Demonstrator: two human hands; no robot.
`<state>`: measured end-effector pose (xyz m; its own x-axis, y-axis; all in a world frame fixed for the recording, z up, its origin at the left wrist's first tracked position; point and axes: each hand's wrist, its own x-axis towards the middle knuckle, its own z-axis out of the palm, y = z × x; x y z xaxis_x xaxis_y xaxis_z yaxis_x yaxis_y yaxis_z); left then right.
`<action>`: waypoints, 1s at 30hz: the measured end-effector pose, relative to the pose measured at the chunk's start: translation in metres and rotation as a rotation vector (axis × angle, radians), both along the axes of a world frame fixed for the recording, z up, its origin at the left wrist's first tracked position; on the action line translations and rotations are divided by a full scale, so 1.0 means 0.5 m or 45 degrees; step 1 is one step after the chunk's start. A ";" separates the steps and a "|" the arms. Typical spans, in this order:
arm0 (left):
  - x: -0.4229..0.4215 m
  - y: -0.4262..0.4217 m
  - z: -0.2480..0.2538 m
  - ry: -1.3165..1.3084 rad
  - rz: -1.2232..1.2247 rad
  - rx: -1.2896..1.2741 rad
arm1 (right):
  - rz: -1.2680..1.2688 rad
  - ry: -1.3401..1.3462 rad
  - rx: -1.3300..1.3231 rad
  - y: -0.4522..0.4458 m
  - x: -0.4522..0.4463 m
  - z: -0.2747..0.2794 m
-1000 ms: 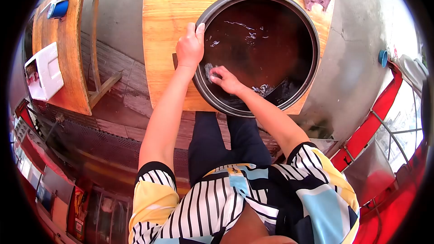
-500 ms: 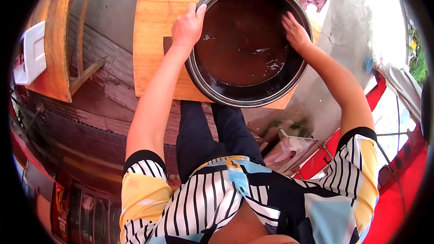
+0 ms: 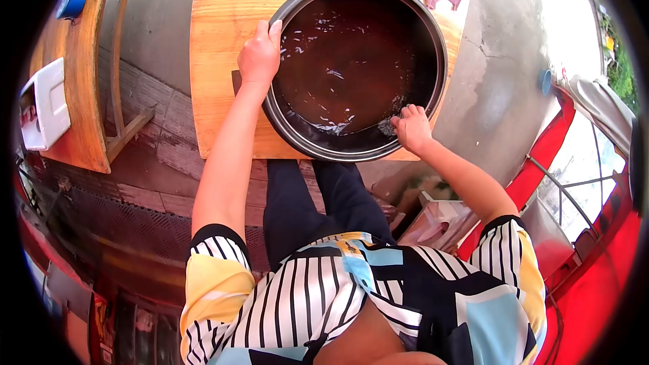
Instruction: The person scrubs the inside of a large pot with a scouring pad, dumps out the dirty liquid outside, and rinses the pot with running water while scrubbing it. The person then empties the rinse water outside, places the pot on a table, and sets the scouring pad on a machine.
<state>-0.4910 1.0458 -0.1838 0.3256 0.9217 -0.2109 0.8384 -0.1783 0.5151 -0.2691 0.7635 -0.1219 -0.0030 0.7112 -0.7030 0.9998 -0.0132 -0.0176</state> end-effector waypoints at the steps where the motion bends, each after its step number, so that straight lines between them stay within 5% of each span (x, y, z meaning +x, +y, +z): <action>1: 0.000 0.002 -0.001 0.007 -0.001 0.002 | -0.066 0.022 0.033 -0.008 -0.008 -0.004; 7: 0.000 -0.001 -0.006 -0.068 -0.013 0.054 | -0.511 -0.055 0.566 0.016 0.050 0.011; 10: -0.001 0.003 -0.011 -0.099 -0.007 0.062 | -1.077 -0.203 0.705 0.058 0.053 0.023; 15: 0.006 0.000 0.006 -0.137 0.007 0.011 | -1.432 -0.493 0.643 0.070 0.055 0.037; 19: 0.009 -0.004 0.014 -0.177 0.036 -0.004 | -1.650 -0.108 0.353 0.022 0.090 0.000; 21: 0.002 -0.010 0.014 -0.203 0.032 -0.004 | -1.597 -0.053 0.614 -0.013 0.096 -0.047; 30: 0.044 -0.100 0.124 -0.392 -0.033 -0.033 | -1.864 0.361 0.660 -0.155 0.140 -0.055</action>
<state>-0.4691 0.9960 -0.1217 0.4013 0.9078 -0.1217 0.6373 -0.1813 0.7490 -0.1990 0.6862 -0.1495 0.7911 0.3685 -0.4883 0.0896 -0.8594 -0.5034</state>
